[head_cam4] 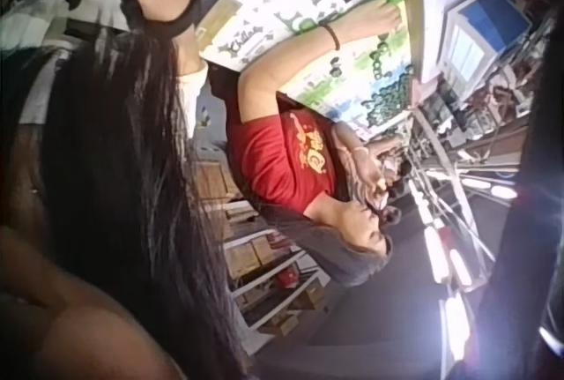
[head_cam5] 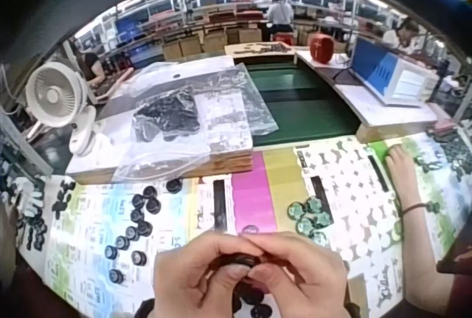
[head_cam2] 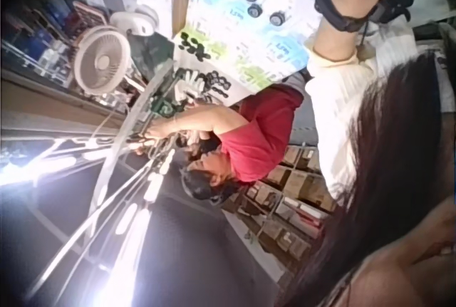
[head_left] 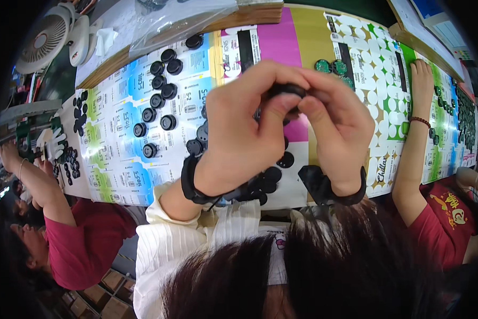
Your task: Assembling small black plastic housing components for electronics on a production line.
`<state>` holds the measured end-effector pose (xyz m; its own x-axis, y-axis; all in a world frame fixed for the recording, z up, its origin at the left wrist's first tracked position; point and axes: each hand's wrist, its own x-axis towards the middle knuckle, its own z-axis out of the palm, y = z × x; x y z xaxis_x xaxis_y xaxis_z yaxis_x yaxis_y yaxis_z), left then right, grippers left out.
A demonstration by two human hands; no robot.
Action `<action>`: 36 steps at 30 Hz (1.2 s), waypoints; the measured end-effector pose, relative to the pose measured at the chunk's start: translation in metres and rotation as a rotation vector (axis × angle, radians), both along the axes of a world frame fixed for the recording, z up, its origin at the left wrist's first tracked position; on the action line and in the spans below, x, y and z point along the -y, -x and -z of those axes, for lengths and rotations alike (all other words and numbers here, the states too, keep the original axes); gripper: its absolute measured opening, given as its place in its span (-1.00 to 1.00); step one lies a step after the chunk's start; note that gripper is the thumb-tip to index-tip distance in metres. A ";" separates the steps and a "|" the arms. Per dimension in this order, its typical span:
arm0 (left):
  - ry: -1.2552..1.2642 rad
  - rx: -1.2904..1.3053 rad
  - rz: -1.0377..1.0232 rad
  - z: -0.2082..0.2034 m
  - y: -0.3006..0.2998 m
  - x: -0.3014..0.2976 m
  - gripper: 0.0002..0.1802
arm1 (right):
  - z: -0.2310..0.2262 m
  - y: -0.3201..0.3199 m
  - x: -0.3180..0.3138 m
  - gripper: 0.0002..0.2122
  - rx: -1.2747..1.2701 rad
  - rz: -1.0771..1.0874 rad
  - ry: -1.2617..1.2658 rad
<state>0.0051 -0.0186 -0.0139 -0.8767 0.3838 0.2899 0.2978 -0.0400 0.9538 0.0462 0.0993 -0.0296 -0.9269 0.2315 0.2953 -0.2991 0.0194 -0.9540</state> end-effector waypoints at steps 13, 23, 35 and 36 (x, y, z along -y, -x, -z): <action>0.867 0.011 -0.289 0.039 0.098 0.163 -0.72 | 0.048 0.040 -0.025 -0.80 0.116 -0.134 -0.812; 1.348 -0.379 -0.210 0.030 0.077 0.130 -0.67 | 0.073 0.042 0.004 -0.69 0.046 -0.129 -1.018; 1.010 -0.457 0.315 0.052 0.096 -0.089 -0.71 | 0.004 -0.012 -0.059 -0.89 0.204 0.031 -0.806; 0.967 -0.454 0.313 0.063 0.093 -0.092 -0.71 | 0.004 -0.019 -0.066 -0.90 0.164 0.089 -0.751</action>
